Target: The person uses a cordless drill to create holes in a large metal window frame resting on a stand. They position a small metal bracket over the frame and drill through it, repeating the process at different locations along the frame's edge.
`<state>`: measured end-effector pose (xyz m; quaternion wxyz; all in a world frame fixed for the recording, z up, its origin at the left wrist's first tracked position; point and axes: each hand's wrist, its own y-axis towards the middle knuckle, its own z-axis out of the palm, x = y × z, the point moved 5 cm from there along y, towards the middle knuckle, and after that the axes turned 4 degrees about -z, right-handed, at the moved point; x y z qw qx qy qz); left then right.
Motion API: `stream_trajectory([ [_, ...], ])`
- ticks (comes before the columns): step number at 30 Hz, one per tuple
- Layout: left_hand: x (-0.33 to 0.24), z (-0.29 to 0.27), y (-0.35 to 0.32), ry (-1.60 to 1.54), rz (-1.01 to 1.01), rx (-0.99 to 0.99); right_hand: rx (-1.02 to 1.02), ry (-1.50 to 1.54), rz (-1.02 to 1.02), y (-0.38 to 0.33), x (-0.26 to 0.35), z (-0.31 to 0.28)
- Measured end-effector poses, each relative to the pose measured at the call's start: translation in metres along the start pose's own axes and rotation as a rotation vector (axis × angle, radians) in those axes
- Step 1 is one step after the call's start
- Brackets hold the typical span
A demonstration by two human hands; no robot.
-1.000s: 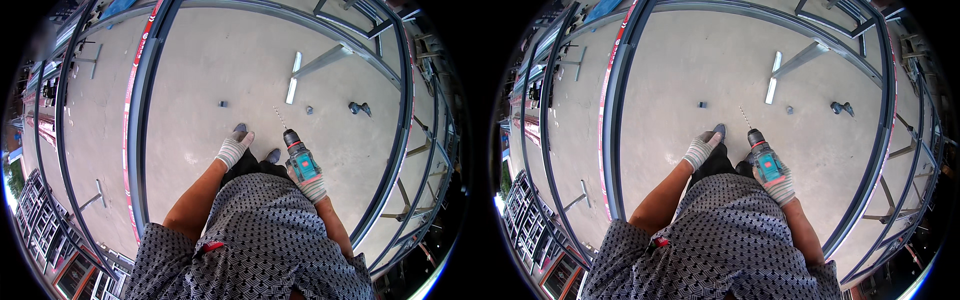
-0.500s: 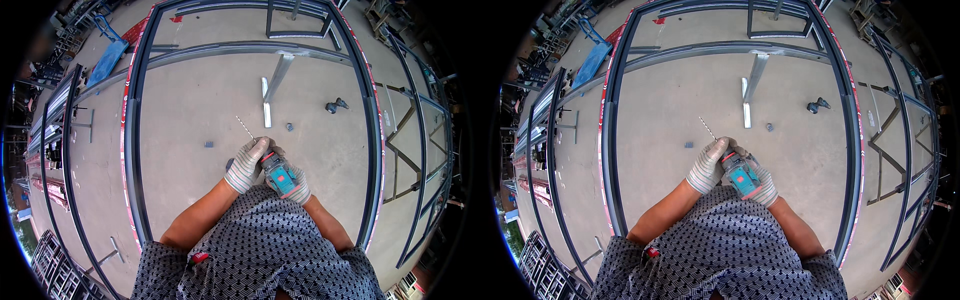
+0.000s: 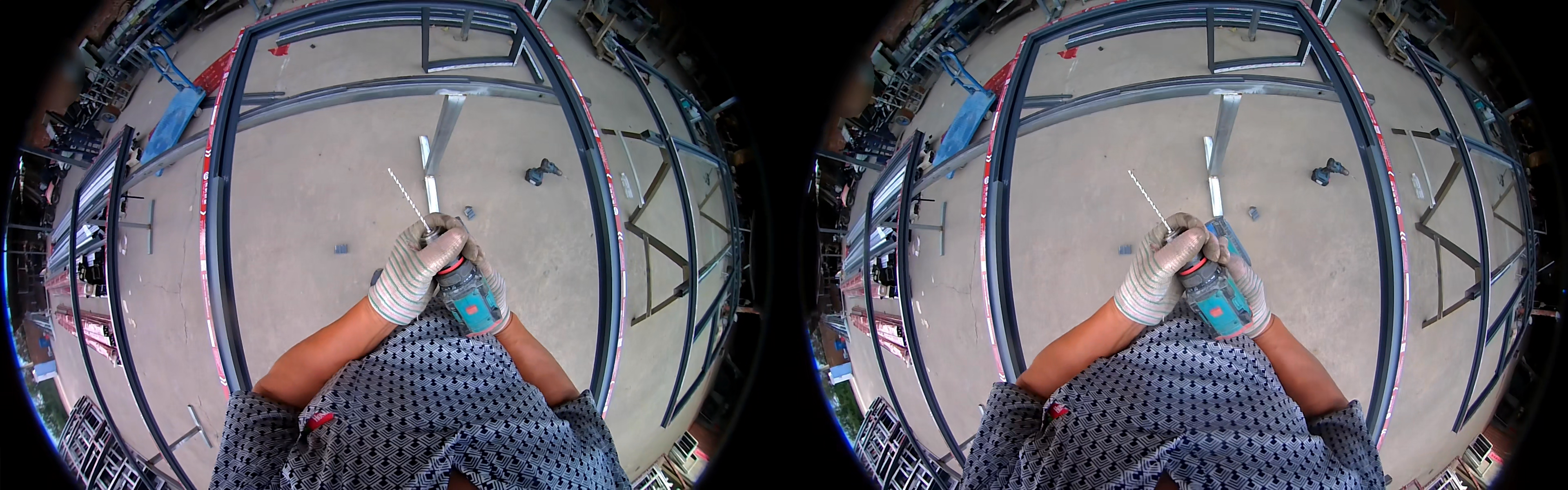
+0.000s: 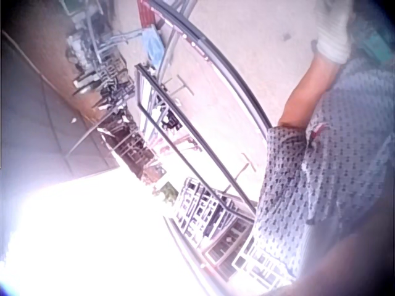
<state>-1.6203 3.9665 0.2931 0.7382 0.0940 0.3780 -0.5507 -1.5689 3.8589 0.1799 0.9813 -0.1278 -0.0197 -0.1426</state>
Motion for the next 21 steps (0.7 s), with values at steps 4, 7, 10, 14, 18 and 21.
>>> stream_trajectory([
  [4,-0.007,0.007,-0.006,0.052,0.025,-0.014,-0.289,2.424,0.549,-0.004,-0.011,0.016],
  [7,-0.008,0.002,-0.007,0.082,0.055,-0.019,-0.322,2.845,0.791,-0.009,-0.012,0.041],
  [10,-0.005,0.002,-0.006,0.111,0.037,-0.045,-0.315,3.15,1.038,-0.009,-0.009,0.026],
  [14,-0.009,0.008,-0.007,0.177,0.047,-0.081,-0.386,3.657,1.189,-0.007,0.001,0.021],
  [18,-0.014,0.015,-0.011,0.244,0.034,-0.092,-0.441,3.5,1.332,0.002,0.001,-0.004],
  [21,-0.014,0.014,-0.009,0.307,0.048,-0.083,-0.435,3.691,1.292,0.003,0.005,0.0],
])
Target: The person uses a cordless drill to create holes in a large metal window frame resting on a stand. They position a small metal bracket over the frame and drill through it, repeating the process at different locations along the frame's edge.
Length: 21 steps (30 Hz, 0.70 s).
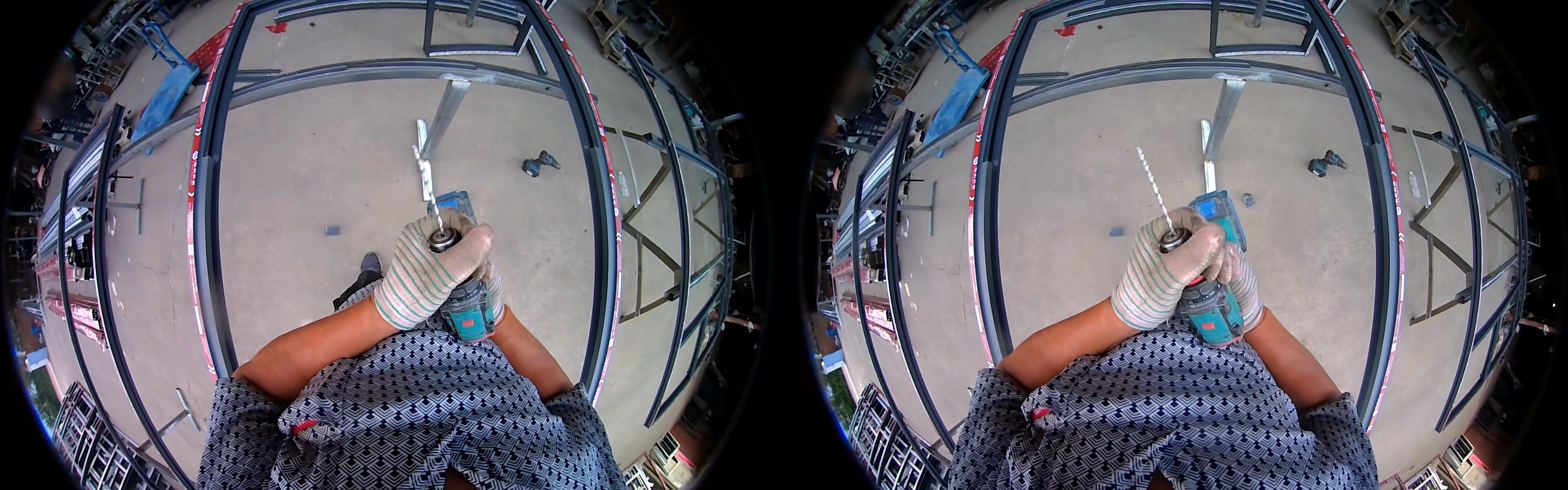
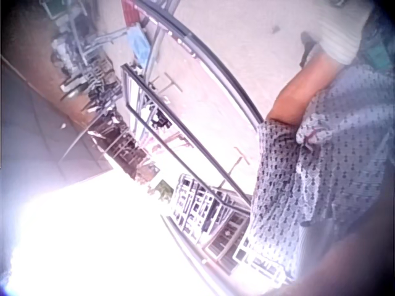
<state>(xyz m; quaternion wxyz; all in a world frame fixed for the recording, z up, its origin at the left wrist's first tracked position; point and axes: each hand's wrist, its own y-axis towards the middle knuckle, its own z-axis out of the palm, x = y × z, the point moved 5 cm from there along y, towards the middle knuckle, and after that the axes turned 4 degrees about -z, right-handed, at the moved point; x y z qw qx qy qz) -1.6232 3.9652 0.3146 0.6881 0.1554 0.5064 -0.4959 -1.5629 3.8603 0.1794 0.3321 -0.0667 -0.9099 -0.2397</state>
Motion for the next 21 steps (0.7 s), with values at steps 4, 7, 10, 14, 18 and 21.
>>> stream_trajectory([
  [4,-0.005,-0.008,0.005,-0.044,0.027,0.007,-0.037,1.227,0.464,0.025,0.012,-0.009],
  [7,-0.011,-0.012,0.013,-0.054,0.006,0.028,-0.2,1.776,0.721,0.026,0.017,-0.003],
  [10,-0.015,-0.016,0.017,-0.047,-0.021,0.034,-0.188,1.681,0.672,0.034,0.028,-0.013],
  [14,-0.015,-0.019,0.02,-0.146,-0.038,0.064,-0.156,1.729,0.771,0.025,0.021,-0.006],
  [18,-0.011,-0.024,0.021,-0.168,-0.027,0.064,-0.193,1.74,0.801,0.025,0.011,0.002],
  [21,-0.011,-0.024,0.021,-0.223,-0.032,0.084,-0.164,1.74,0.797,0.034,0.023,-0.006],
])
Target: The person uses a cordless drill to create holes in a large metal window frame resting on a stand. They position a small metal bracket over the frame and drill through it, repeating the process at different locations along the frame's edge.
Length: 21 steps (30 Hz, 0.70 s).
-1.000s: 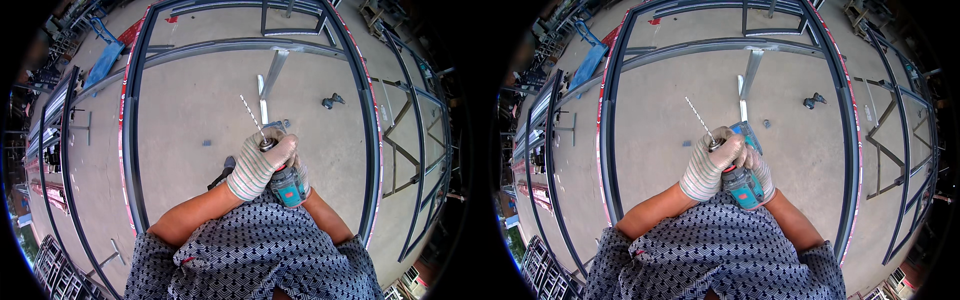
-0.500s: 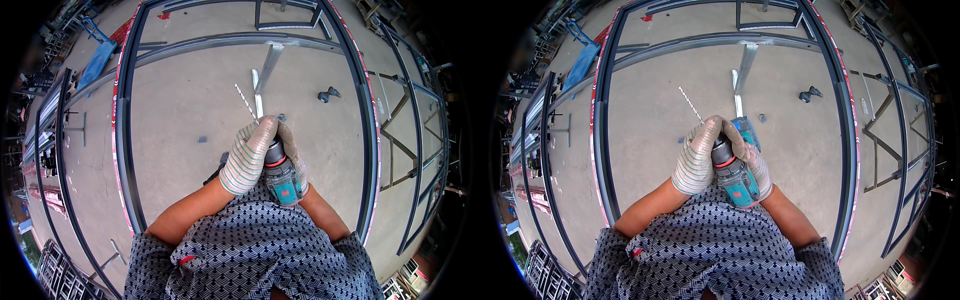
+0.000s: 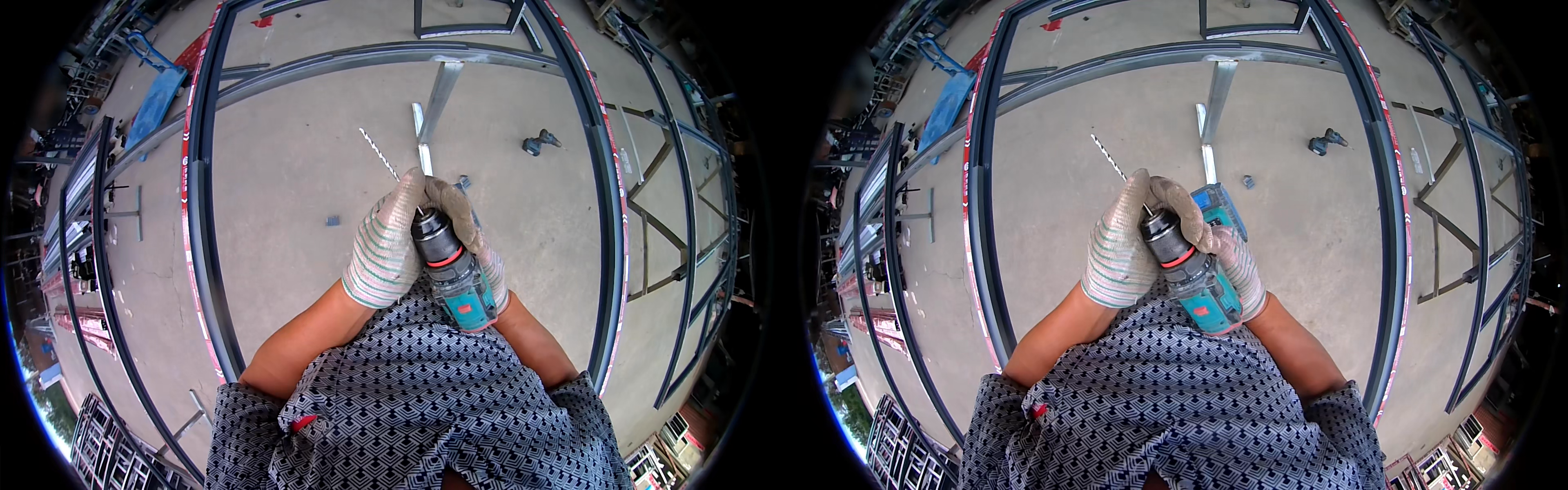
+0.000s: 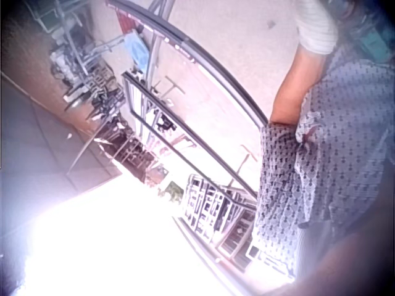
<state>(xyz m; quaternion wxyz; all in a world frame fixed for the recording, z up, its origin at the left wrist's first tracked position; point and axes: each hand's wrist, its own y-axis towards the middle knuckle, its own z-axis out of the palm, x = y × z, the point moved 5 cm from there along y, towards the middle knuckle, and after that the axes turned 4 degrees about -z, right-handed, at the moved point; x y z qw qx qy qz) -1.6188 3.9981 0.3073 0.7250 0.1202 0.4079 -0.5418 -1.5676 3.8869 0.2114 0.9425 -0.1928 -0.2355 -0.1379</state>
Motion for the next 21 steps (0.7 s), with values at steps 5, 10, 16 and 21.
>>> stream_trajectory([
  [5,-0.001,-0.002,0.0,-0.001,-0.001,-0.004,0.032,-0.072,-0.088,0.009,-0.008,-0.016],
  [10,-0.004,-0.004,-0.002,0.009,-0.004,-0.027,0.007,-0.028,-0.041,0.01,-0.009,-0.019],
  [16,-0.004,-0.004,-0.003,-0.028,-0.009,-0.059,0.022,0.012,-0.024,0.005,-0.005,-0.008],
  [21,-0.005,-0.007,-0.004,0.014,0.015,-0.086,0.036,-0.119,-0.019,0.006,-0.005,-0.016],
])
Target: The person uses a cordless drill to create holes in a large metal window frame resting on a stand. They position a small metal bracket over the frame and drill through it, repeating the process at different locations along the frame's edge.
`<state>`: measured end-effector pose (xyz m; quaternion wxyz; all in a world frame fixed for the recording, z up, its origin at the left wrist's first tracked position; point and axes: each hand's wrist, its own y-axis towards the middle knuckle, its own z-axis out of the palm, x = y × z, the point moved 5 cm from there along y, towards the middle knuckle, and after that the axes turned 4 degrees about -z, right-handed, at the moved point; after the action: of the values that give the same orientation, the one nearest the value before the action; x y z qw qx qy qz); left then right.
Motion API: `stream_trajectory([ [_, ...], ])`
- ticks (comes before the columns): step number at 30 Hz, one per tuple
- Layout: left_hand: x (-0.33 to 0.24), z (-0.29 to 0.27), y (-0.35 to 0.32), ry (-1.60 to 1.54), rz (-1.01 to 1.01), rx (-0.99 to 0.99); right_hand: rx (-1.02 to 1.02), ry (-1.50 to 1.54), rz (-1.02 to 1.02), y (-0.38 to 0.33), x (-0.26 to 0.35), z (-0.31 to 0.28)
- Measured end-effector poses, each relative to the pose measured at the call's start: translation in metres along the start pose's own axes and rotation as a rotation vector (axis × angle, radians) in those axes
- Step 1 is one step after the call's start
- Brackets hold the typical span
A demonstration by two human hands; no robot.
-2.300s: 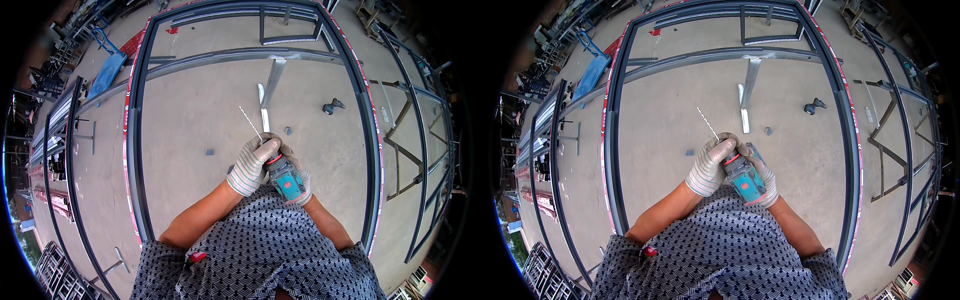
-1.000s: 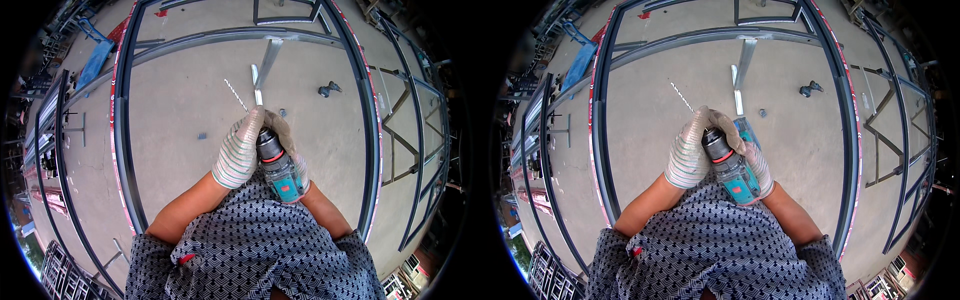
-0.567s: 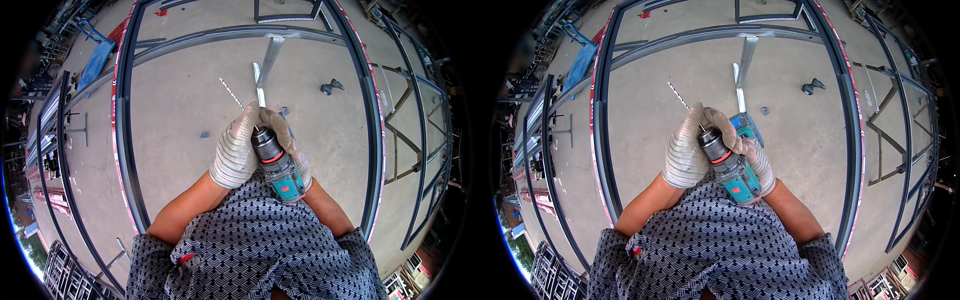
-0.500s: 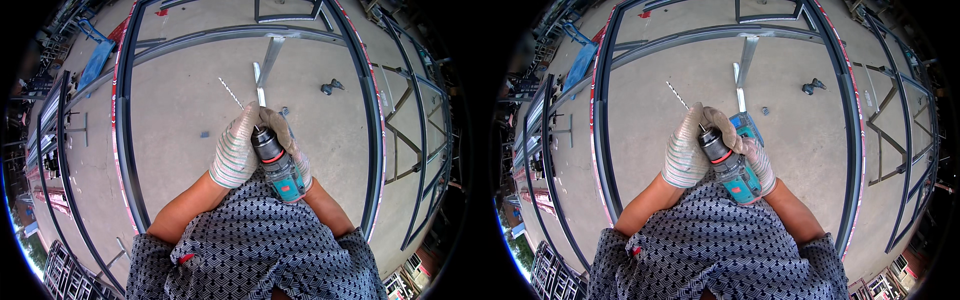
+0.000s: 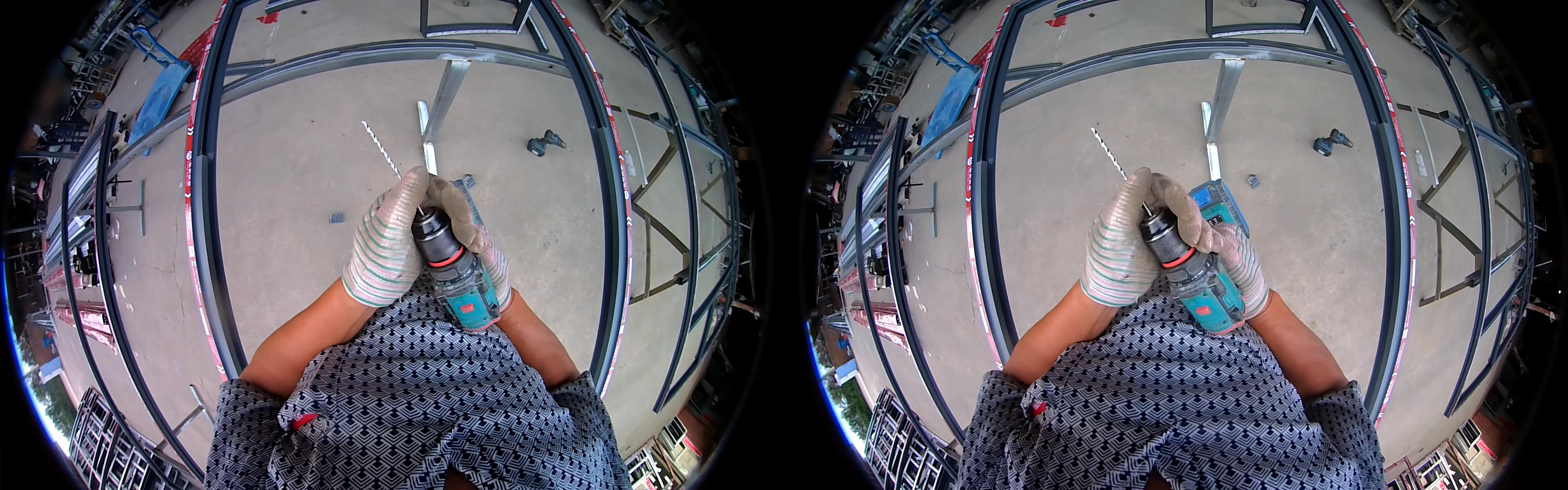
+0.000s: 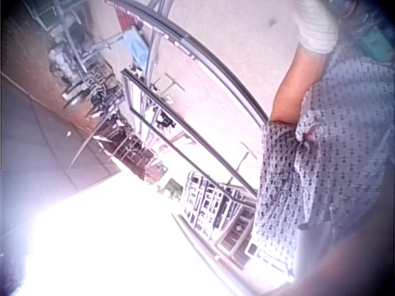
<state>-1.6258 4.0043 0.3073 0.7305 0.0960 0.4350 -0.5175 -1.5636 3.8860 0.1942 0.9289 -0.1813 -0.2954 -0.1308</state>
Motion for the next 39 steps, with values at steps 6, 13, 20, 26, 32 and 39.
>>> stream_trajectory([
  [6,0.005,-0.001,0.0,-0.156,-0.02,0.012,0.041,-0.55,-0.243,-0.005,0.003,0.0],
  [13,0.004,-0.002,-0.003,-0.158,0.014,0.007,0.224,-1.014,-0.558,-0.003,0.014,0.012],
  [20,0.005,-0.002,-0.002,-0.142,0.012,-0.03,0.063,-1.043,-0.446,-0.001,-0.014,-0.028],
  [26,0.002,-0.002,-0.004,-0.122,0.014,-0.085,-0.024,-0.528,-0.281,-0.002,-0.013,-0.014],
  [32,0.004,-0.006,-0.002,-0.114,0.024,-0.065,0.028,-0.566,-0.276,0.006,-0.02,-0.014],
  [39,0.002,-0.003,-0.001,-0.111,0.026,-0.094,-0.045,-0.481,-0.168,0.002,-0.006,-0.001],
])
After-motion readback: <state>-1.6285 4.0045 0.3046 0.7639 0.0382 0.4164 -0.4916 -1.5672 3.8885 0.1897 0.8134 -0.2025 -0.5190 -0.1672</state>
